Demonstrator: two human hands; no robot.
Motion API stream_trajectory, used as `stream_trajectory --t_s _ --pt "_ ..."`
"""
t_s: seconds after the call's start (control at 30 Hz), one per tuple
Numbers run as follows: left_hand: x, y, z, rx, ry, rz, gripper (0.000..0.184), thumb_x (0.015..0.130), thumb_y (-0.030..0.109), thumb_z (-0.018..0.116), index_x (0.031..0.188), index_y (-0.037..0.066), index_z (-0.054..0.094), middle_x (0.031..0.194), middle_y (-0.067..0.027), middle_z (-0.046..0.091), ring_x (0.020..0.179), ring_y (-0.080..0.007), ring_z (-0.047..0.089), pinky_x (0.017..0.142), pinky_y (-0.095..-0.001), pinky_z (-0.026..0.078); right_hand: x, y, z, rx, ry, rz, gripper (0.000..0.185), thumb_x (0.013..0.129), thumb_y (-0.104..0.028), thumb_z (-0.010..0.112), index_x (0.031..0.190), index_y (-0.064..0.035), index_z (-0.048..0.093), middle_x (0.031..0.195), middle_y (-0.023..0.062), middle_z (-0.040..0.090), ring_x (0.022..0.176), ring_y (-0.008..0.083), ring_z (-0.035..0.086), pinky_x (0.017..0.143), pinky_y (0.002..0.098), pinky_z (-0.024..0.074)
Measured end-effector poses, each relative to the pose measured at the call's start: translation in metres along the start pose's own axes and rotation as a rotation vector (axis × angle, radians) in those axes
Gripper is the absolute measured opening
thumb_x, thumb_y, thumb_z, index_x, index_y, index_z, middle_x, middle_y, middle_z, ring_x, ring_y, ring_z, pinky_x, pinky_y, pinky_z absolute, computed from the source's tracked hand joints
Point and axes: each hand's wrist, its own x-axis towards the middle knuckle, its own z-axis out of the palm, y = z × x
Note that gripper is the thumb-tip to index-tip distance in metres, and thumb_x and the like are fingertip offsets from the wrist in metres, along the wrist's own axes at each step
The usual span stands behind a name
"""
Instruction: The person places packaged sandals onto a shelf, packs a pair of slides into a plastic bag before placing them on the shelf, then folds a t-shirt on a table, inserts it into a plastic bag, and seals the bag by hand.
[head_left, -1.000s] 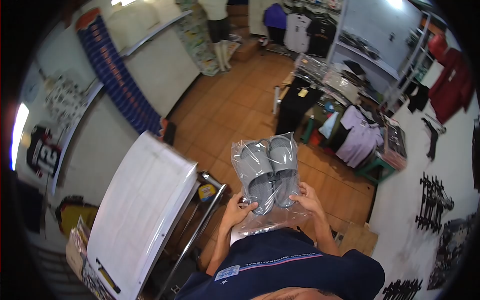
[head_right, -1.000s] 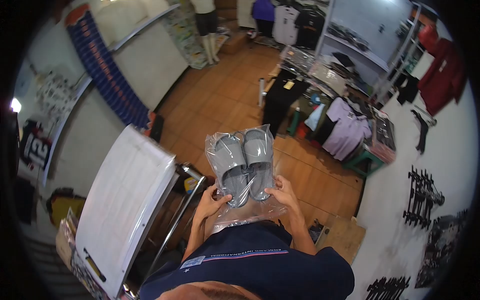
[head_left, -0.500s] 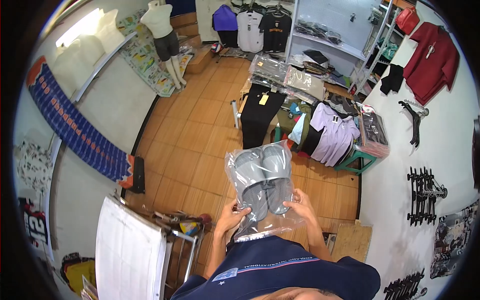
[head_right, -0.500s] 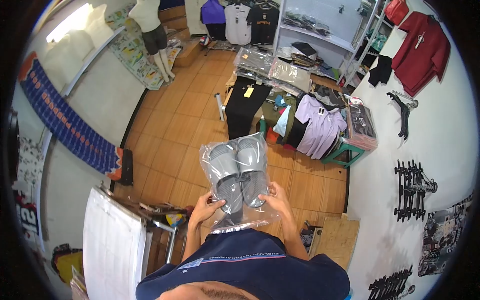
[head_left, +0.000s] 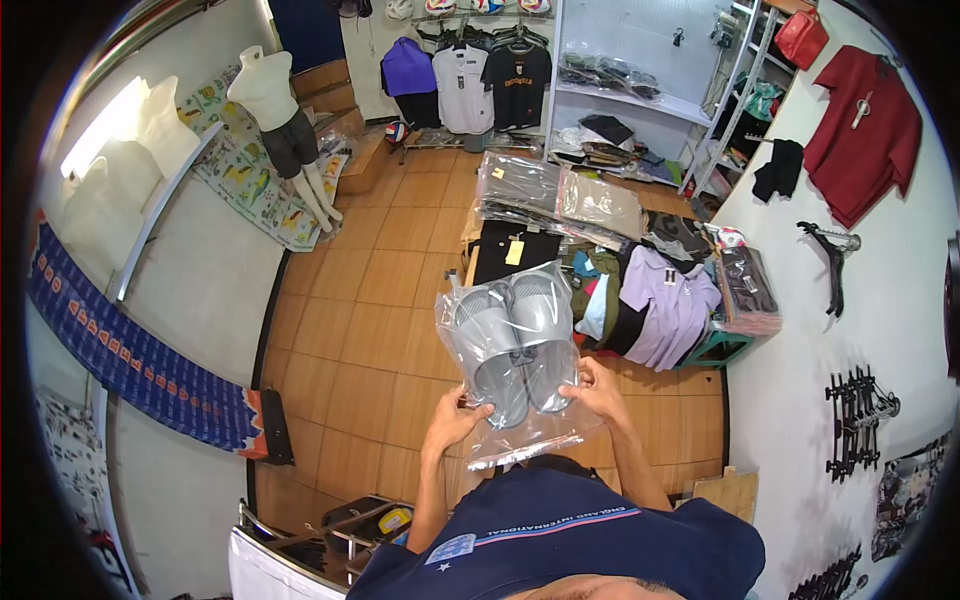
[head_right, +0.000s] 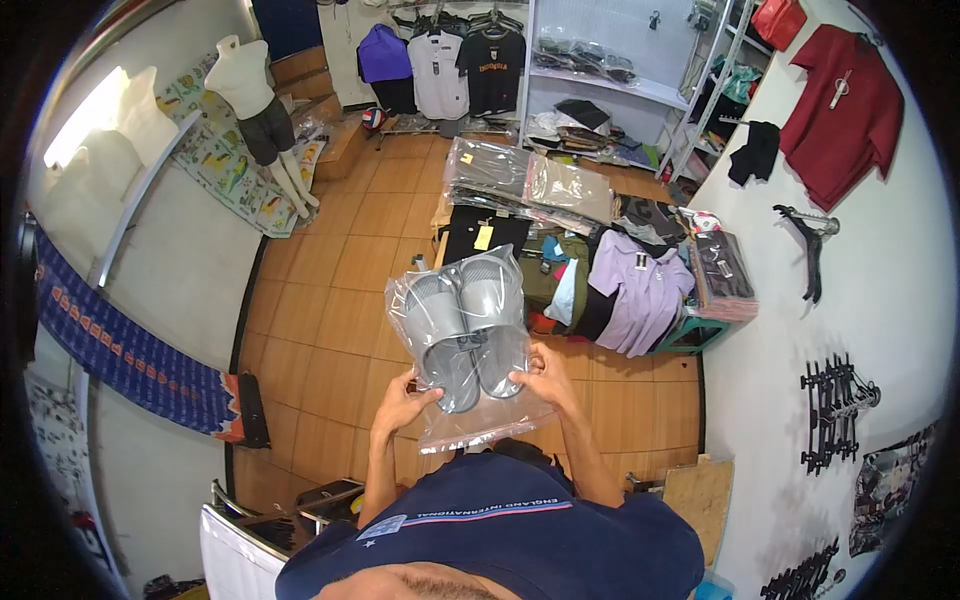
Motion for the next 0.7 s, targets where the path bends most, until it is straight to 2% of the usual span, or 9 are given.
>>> stream_trajectory --t_s 0.1,0.17,0.3,0.37,0.47,0.57,0.7 --pt "0.019 -0.009 -0.016 0.044 0.050 0.009 0.043 0.078 0.014 0.077 0.115 -0.002 0.062 0.092 -0.0110 0.068 0.083 -0.0168 0.063 0.076 -0.0309 0.051 0.027 -0.008 0.017 0.054 -0.023 0.025 0.044 0.069 0.002 0.078 0.106 -0.0033 0.055 0.077 0.0002 0.060 0.067 0.0067 0.052 0.060 0.0236 0.0404" --pt "0.024 -0.019 -0.026 0.072 0.105 -0.001 0.044 0.078 0.014 0.077 0.116 -0.002 0.061 0.093 -0.0110 0.068 0.084 -0.0170 0.064 0.076 -0.0310 0.051 0.049 0.001 0.032 0.072 -0.020 0.020 0.046 0.066 0.003 0.079 0.104 -0.0039 0.055 0.069 -0.0026 0.052 0.059 0.0069 0.047 0.052 0.0229 0.0384" --pt "0.031 -0.032 -0.055 0.001 0.206 -0.134 0.050 0.079 0.014 0.076 0.122 -0.003 0.056 0.097 -0.0122 0.069 0.088 -0.0166 0.065 0.077 -0.0301 0.052 0.093 -0.005 0.069 0.104 -0.107 0.195 0.045 0.067 0.003 0.079 0.104 -0.0047 0.055 0.071 -0.0011 0.055 0.063 0.0083 0.052 0.055 0.0226 0.0414" --pt "0.042 -0.054 -0.072 -0.156 0.251 -0.146 0.053 0.081 0.013 0.075 0.126 -0.003 0.052 0.101 -0.0126 0.068 0.089 -0.0160 0.065 0.076 -0.0290 0.052 0.126 0.000 0.088 0.060 -0.162 0.255 0.044 0.067 0.004 0.078 0.103 -0.0043 0.055 0.074 0.0008 0.058 0.067 0.0099 0.055 0.059 0.0250 0.0450" --pt "0.073 -0.072 -0.108 -0.238 0.303 -0.110 0.054 0.083 0.009 0.073 0.130 -0.003 0.049 0.104 -0.0119 0.067 0.088 -0.0154 0.064 0.076 -0.0287 0.052 0.183 -0.016 0.122 -0.006 -0.246 0.202 0.043 0.067 0.004 0.078 0.103 -0.0033 0.055 0.077 0.0021 0.060 0.070 0.0107 0.056 0.061 0.0280 0.0465" --pt "0.103 -0.050 -0.153 -0.217 0.390 -0.168 0.052 0.083 0.007 0.071 0.130 -0.002 0.050 0.105 -0.0107 0.066 0.086 -0.0154 0.064 0.075 -0.0288 0.052 0.246 -0.040 0.160 -0.030 -0.300 0.171 0.044 0.066 0.004 0.078 0.103 -0.0029 0.055 0.080 0.0034 0.062 0.071 0.0112 0.057 0.061 0.0288 0.0460" --pt "0.154 -0.036 -0.217 -0.249 0.447 -0.092 0.050 0.083 0.005 0.070 0.129 0.000 0.052 0.103 -0.0095 0.066 0.085 -0.0152 0.063 0.075 -0.0286 0.052 0.325 -0.089 0.204 -0.100 -0.348 0.034 0.044 0.064 0.002 0.081 0.099 -0.0045 0.054 0.073 -0.0025 0.049 0.066 0.0092 0.047 0.059 0.0255 0.0419"
